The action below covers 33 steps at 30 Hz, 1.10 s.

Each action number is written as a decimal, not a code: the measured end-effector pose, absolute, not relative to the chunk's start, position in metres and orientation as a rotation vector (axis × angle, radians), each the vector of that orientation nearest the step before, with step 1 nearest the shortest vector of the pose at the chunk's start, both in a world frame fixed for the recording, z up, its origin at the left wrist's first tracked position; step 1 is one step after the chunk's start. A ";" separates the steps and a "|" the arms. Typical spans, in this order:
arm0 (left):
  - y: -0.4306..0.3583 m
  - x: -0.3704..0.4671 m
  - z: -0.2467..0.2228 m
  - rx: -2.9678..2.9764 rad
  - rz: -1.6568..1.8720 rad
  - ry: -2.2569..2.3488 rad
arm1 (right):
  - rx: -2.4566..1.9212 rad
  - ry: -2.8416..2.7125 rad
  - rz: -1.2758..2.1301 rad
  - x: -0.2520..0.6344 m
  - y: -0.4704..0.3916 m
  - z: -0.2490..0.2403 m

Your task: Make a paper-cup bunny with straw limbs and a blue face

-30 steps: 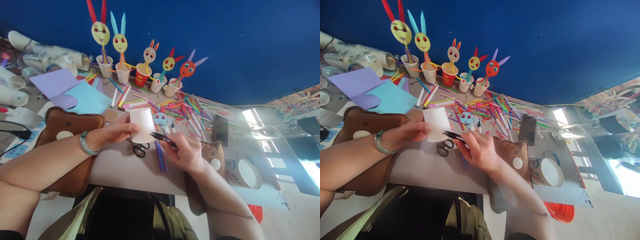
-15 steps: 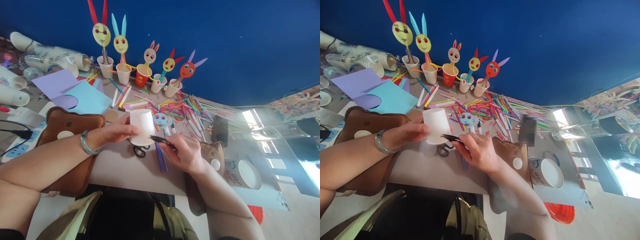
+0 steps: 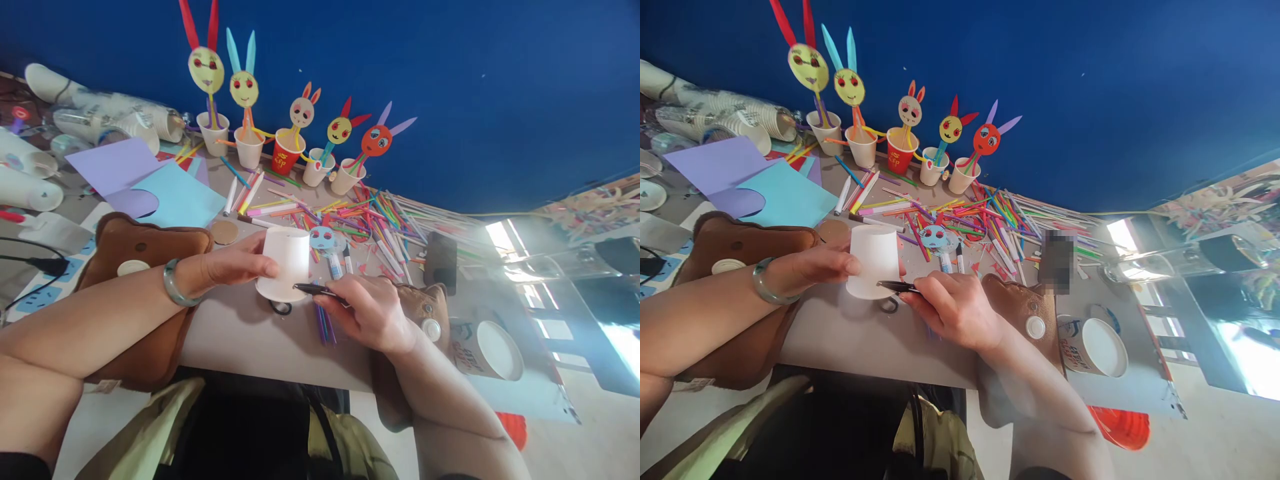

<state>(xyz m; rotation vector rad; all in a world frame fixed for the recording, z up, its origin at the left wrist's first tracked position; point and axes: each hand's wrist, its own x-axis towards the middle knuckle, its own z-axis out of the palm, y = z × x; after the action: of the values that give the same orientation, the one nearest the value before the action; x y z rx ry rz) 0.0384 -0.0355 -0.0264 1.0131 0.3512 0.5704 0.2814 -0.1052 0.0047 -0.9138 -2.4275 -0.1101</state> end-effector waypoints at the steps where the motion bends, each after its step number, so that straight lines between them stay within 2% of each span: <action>1: -0.036 0.038 -0.025 1.013 0.563 0.370 | -0.905 -2.432 -0.107 0.281 -0.105 0.005; 10: -0.038 0.037 -0.019 1.020 0.487 0.422 | -0.846 -2.413 0.007 0.281 -0.105 0.003; 15: -0.039 0.038 -0.018 0.990 0.479 0.429 | -0.862 -2.192 0.432 0.284 -0.106 0.006; 18: -0.038 0.040 -0.022 0.978 0.496 0.379 | -0.933 -2.061 0.545 0.285 -0.107 0.008; 24: -0.035 0.043 -0.026 0.993 0.563 0.398 | -0.976 -2.102 0.451 0.277 -0.108 0.003; 33: -0.029 0.048 -0.042 1.037 1.027 0.581 | -1.352 -1.919 0.208 0.273 -0.101 -0.005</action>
<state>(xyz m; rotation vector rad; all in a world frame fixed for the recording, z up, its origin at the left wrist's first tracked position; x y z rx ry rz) 0.0479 -0.0293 -0.0419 1.0374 0.5806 1.0265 0.2729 -0.1008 -0.0051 -1.3525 -1.9187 0.2082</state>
